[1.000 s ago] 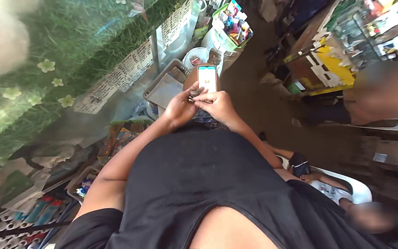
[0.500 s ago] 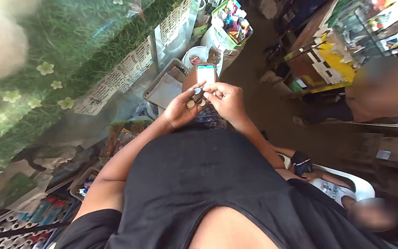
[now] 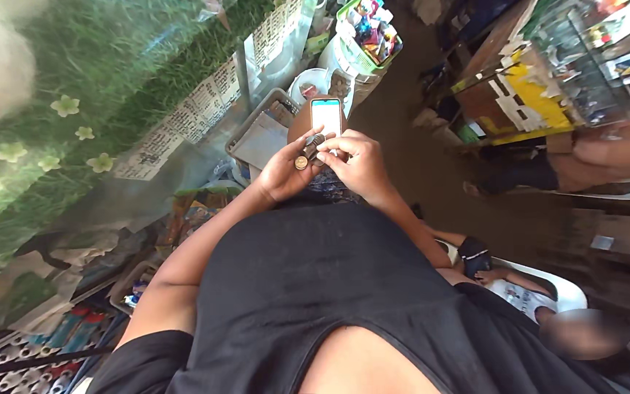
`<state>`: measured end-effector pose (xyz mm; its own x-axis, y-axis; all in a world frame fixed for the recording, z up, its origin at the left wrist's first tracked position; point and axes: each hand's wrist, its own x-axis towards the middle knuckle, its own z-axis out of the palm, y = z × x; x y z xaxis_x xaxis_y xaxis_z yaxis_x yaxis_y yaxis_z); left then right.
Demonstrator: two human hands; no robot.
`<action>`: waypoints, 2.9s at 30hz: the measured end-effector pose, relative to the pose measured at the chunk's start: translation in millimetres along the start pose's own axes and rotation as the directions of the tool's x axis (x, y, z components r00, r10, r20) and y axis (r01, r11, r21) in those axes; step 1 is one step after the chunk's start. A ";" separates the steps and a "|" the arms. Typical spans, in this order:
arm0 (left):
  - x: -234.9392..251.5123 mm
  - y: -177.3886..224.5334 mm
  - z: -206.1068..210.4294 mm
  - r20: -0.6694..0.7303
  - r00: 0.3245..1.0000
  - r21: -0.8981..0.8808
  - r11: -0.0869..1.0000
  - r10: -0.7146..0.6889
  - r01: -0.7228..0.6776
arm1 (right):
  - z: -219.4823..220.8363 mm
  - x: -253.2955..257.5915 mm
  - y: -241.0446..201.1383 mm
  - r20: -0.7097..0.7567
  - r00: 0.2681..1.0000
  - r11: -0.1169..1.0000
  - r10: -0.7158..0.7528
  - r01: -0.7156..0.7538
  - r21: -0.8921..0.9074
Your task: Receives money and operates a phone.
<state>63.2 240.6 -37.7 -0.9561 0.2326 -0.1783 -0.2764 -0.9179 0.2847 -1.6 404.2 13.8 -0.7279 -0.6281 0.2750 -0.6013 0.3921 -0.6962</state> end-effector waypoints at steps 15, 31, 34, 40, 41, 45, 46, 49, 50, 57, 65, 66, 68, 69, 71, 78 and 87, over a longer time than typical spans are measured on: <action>-0.2 5.5 -3.2 -0.086 0.996 -0.039 0.999 -0.010 0.007 | -17.6 6.8 12.5 0.527 0.721 0.200 0.449 -0.656 0.728; -1.1 4.4 -5.4 -0.160 0.987 -0.130 0.991 0.017 -0.038 | -19.7 6.1 14.7 0.481 0.664 0.203 0.572 -0.683 0.701; -2.0 5.4 -4.7 -0.198 0.980 -0.150 0.988 0.017 -0.047 | -18.2 5.9 24.2 0.441 0.624 0.186 0.645 -0.688 0.702; -2.8 4.6 -5.6 -0.192 0.981 -0.174 0.983 0.025 -0.060 | -19.4 3.7 35.3 0.412 0.637 0.211 0.651 -0.674 0.708; -2.9 4.4 -5.4 -0.189 0.982 -0.162 0.985 0.031 -0.062 | -19.0 3.4 34.3 0.392 0.647 0.254 0.654 -0.676 0.692; -4.4 3.9 -4.0 -0.173 0.985 -0.131 0.990 0.021 -0.044 | -17.8 1.7 27.5 0.389 0.688 0.343 0.612 -0.674 0.654; -4.4 3.6 -4.1 -0.157 0.987 -0.127 0.991 0.020 -0.040 | -17.4 1.8 26.1 0.400 0.689 0.326 0.604 -0.672 0.665; -4.6 3.0 -2.2 -0.137 0.991 -0.129 0.991 0.014 -0.032 | -16.5 1.3 26.7 0.445 0.684 0.223 0.577 -0.657 0.720; -4.7 2.7 -2.2 -0.130 0.991 -0.131 0.991 0.016 -0.034 | -16.1 1.3 27.2 0.462 0.668 0.152 0.584 -0.649 0.745; -4.3 3.8 -0.9 -0.117 0.993 -0.088 0.996 0.008 -0.019 | -17.0 -0.7 31.6 0.517 0.594 -0.082 0.616 -0.605 0.792; -11.7 24.7 -18.1 -0.221 0.968 -0.067 0.988 0.122 -0.140 | -34.1 9.2 104.8 0.332 0.289 -0.071 0.898 -0.649 0.757; -14.9 28.7 -20.8 -0.248 0.957 -0.050 0.985 0.150 -0.168 | -32.6 10.1 121.2 0.290 0.203 -0.092 0.935 -0.653 0.752; -24.3 34.4 -29.9 -0.278 0.939 0.019 0.979 0.202 -0.205 | -26.0 9.9 156.0 0.251 0.079 -0.142 0.965 -0.650 0.747; -28.0 37.0 -34.4 -0.301 0.927 0.033 0.974 0.224 -0.225 | -21.2 10.0 171.0 0.249 0.051 -0.162 0.967 -0.631 0.759; -33.2 41.3 -42.7 -0.363 0.894 0.029 0.962 0.264 -0.272 | -9.4 13.1 196.1 0.269 0.059 -0.185 0.961 -0.585 0.790; -41.7 47.4 -50.1 -0.533 0.788 0.040 0.939 0.308 -0.340 | 47.5 58.5 285.9 0.364 0.056 -0.238 0.930 -0.662 0.711; -23.8 50.3 -44.1 -0.591 0.736 0.060 0.928 0.329 -0.367 | 68.7 135.4 345.9 0.255 0.211 -0.092 0.944 -0.574 0.814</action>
<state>76.4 174.7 -60.6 -0.7372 -0.3212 -0.5944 0.0889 -0.9182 0.3859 -285.5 408.7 -235.3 -0.6371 0.0660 -0.7679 0.7408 -0.2228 -0.6337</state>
